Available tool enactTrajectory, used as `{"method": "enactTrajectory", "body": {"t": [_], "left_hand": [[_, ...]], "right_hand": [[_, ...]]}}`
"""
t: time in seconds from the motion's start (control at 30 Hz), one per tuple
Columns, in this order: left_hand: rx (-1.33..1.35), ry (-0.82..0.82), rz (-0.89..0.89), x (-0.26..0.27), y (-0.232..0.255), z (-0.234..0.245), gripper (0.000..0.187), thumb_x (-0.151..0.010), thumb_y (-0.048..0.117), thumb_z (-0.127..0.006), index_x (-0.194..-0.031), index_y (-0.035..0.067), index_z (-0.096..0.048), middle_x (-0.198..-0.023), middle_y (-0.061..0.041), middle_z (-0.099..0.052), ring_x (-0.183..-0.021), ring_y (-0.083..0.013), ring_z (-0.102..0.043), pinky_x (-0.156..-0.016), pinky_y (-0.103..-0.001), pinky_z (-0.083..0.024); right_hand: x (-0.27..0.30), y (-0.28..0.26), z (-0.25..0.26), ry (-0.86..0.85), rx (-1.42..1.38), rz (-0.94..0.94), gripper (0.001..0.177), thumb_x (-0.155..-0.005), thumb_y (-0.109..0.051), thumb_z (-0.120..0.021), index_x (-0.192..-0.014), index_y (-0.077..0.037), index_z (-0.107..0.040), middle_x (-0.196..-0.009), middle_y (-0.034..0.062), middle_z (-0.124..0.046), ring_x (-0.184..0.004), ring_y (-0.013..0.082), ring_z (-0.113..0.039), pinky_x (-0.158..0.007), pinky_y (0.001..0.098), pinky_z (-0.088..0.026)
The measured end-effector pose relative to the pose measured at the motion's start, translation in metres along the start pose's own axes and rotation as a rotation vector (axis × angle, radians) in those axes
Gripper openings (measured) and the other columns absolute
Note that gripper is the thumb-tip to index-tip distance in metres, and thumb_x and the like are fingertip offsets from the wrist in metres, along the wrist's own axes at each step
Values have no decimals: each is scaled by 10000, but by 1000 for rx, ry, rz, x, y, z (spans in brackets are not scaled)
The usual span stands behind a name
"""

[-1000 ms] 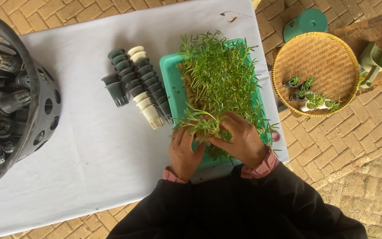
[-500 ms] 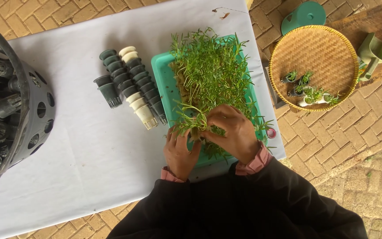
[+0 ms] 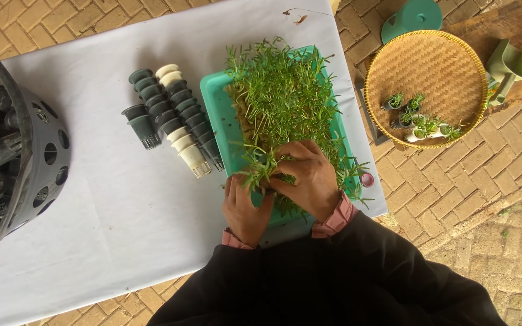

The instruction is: The person transplants vegetable seedlings from a tray into individual plastic net pots by hand, picking up each seedling, placing it into a pot, and pressing it down, then placing the filled pot into a woven basket.

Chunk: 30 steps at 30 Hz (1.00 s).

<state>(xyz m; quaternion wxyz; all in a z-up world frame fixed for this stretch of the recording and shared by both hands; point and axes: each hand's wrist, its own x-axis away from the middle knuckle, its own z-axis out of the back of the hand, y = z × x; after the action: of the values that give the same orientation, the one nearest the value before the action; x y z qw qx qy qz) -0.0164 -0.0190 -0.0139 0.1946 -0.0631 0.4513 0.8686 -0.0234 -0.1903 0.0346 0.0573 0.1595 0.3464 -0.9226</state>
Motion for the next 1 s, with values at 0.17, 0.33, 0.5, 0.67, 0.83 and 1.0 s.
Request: {"method": "enactTrajectory", "body": {"t": [0.17, 0.33, 0.5, 0.67, 0.83, 1.0], "left_hand": [[29, 37, -102, -3, 1, -1, 538, -765, -11, -780, -1237, 107, -548, -1238, -82, -655, -1126, -331, -660, -856, -406, -584], [70, 8, -16, 3, -2, -7, 542, -786, 30, -809, -1256, 102, -549, -1214, -79, -654, -1107, -328, -666, -866, -411, -575], [69, 1, 53, 2, -13, -7, 580, -760, 71, -828, -1271, 91, -554, -1224, -109, -636, -1114, -354, -656, -903, -441, -554], [92, -5, 6, 0, -10, -6, 606, -785, 97, -837, -1309, 88, -531, -1251, -130, -636, -1127, -361, -651, -910, -446, -554], [131, -47, 47, 6, -11, -9, 606, -804, 76, -802, -1334, 106, -511, -1246, -108, -653, -1120, -326, -682, -897, -419, -581], [94, -51, 32, -1, 0, -9, 635, -781, 59, -795, -1343, 104, -503, -1223, -112, -653, -1108, -334, -679, -883, -420, -584]], "right_hand": [[0, -5, -5, -23, 166, -38, 157, -694, -196, -851, -821, -167, -764, -1140, -43, -688, -1092, 256, -629, -906, 424, -521], [5, -7, 10, -70, 168, -46, 178, -711, -213, -852, -866, -178, -772, -1135, -25, -665, -1106, 254, -633, -907, 439, -510], [13, -9, 34, -70, 9, -17, 173, -851, -192, -827, -978, -136, -724, -1288, 8, -643, -1161, 230, -643, -983, 401, -545], [8, -17, 37, -92, 233, 160, 258, -744, -130, -777, -997, -177, -771, -1346, 64, -617, -1141, 272, -634, -928, 451, -518], [13, -12, 25, -101, 335, 197, 152, -802, -184, -792, -944, -176, -737, -1333, 42, -614, -1136, 256, -626, -957, 467, -504], [19, -15, 35, -114, 279, 222, 244, -770, -151, -774, -1012, -157, -748, -1305, 69, -626, -1116, 276, -644, -931, 454, -523]]}}
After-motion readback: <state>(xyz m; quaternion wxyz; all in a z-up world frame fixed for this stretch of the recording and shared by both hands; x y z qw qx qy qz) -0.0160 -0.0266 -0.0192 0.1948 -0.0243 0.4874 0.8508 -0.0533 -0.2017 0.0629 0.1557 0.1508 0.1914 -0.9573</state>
